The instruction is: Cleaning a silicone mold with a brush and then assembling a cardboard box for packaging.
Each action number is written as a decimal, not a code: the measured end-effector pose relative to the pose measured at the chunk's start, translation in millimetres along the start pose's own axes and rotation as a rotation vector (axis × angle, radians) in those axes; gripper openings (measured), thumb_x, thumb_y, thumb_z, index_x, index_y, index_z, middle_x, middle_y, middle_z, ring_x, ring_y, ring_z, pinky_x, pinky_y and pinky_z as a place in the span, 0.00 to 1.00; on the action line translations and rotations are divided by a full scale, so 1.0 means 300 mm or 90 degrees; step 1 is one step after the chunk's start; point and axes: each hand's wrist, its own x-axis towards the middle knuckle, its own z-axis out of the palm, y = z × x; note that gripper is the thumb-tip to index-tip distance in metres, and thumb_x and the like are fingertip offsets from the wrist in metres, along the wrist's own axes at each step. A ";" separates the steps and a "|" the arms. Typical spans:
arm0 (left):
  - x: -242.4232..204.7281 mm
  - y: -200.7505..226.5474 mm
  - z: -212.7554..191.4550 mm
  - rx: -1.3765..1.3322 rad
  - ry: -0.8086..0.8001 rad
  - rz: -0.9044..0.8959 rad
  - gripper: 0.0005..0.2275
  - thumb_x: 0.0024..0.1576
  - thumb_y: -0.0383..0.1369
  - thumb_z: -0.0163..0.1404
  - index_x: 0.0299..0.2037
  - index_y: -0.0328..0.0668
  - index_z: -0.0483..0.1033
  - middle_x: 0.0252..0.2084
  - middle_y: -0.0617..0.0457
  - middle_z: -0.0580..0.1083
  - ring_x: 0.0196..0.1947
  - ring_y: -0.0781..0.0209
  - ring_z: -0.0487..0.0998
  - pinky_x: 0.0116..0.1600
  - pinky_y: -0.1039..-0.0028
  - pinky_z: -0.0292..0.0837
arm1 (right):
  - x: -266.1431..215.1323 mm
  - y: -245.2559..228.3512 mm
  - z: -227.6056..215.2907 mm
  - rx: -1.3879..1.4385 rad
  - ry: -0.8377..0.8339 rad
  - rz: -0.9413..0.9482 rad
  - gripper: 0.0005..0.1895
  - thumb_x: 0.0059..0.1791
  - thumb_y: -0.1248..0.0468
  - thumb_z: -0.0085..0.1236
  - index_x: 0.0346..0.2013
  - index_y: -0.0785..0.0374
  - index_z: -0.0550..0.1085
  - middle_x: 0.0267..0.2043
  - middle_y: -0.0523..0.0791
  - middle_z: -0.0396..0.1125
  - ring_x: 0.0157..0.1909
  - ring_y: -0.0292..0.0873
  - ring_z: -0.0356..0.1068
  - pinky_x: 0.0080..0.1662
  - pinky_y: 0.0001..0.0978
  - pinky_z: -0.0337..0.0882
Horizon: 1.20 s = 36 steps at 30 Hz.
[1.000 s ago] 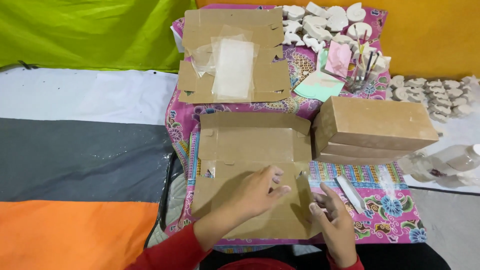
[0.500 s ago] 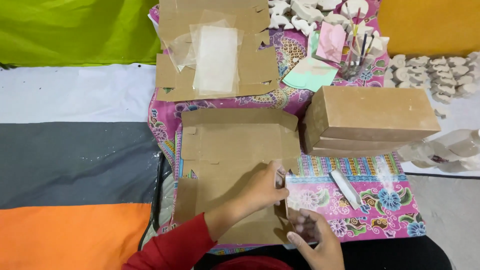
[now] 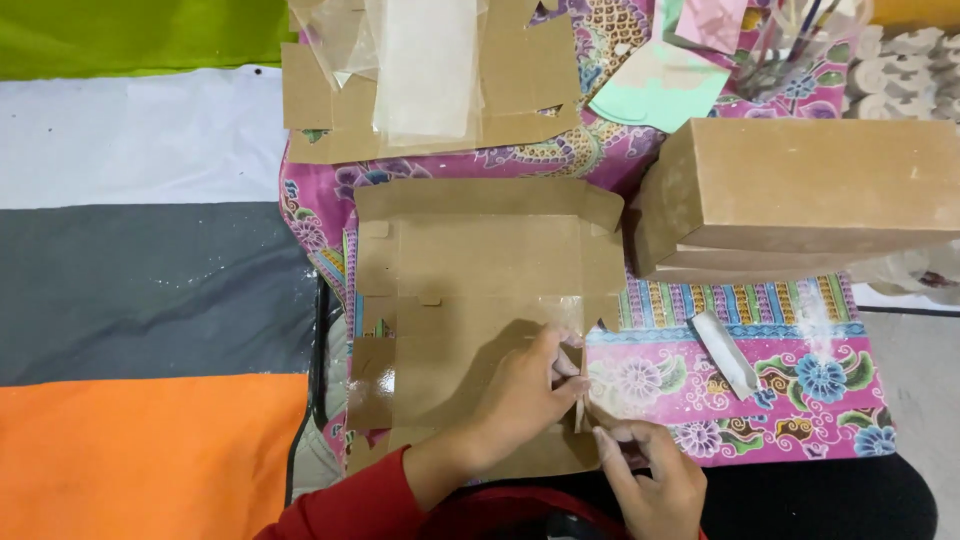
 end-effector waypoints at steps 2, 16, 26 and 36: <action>0.012 -0.004 -0.001 -0.008 0.003 0.014 0.17 0.55 0.32 0.58 0.53 0.49 0.68 0.39 0.55 0.82 0.38 0.56 0.83 0.44 0.66 0.74 | 0.001 0.024 0.018 -0.040 0.070 -0.127 0.10 0.44 0.63 0.68 0.29 0.61 0.73 0.31 0.41 0.75 0.23 0.30 0.70 0.33 0.20 0.75; 0.025 -0.018 0.007 -0.029 -0.027 -0.005 0.17 0.56 0.29 0.55 0.55 0.49 0.68 0.32 0.57 0.79 0.36 0.56 0.82 0.45 0.65 0.73 | 0.080 0.047 0.072 -0.207 0.023 -0.279 0.15 0.47 0.64 0.69 0.34 0.61 0.68 0.30 0.40 0.72 0.20 0.31 0.66 0.24 0.25 0.65; 0.016 0.029 -0.041 -0.051 -0.063 -0.070 0.16 0.57 0.30 0.56 0.54 0.46 0.66 0.35 0.55 0.79 0.38 0.57 0.80 0.46 0.67 0.72 | 0.109 -0.050 -0.012 0.078 -0.151 -0.117 0.03 0.43 0.68 0.65 0.31 0.61 0.82 0.34 0.42 0.76 0.35 0.33 0.76 0.39 0.21 0.77; -0.110 0.057 -0.189 0.136 -0.029 -0.034 0.25 0.60 0.48 0.51 0.62 0.46 0.61 0.49 0.49 0.80 0.47 0.43 0.81 0.46 0.53 0.75 | 0.133 -0.094 -0.047 0.068 -0.157 -0.123 0.04 0.43 0.65 0.66 0.30 0.60 0.83 0.33 0.41 0.75 0.35 0.34 0.75 0.34 0.19 0.80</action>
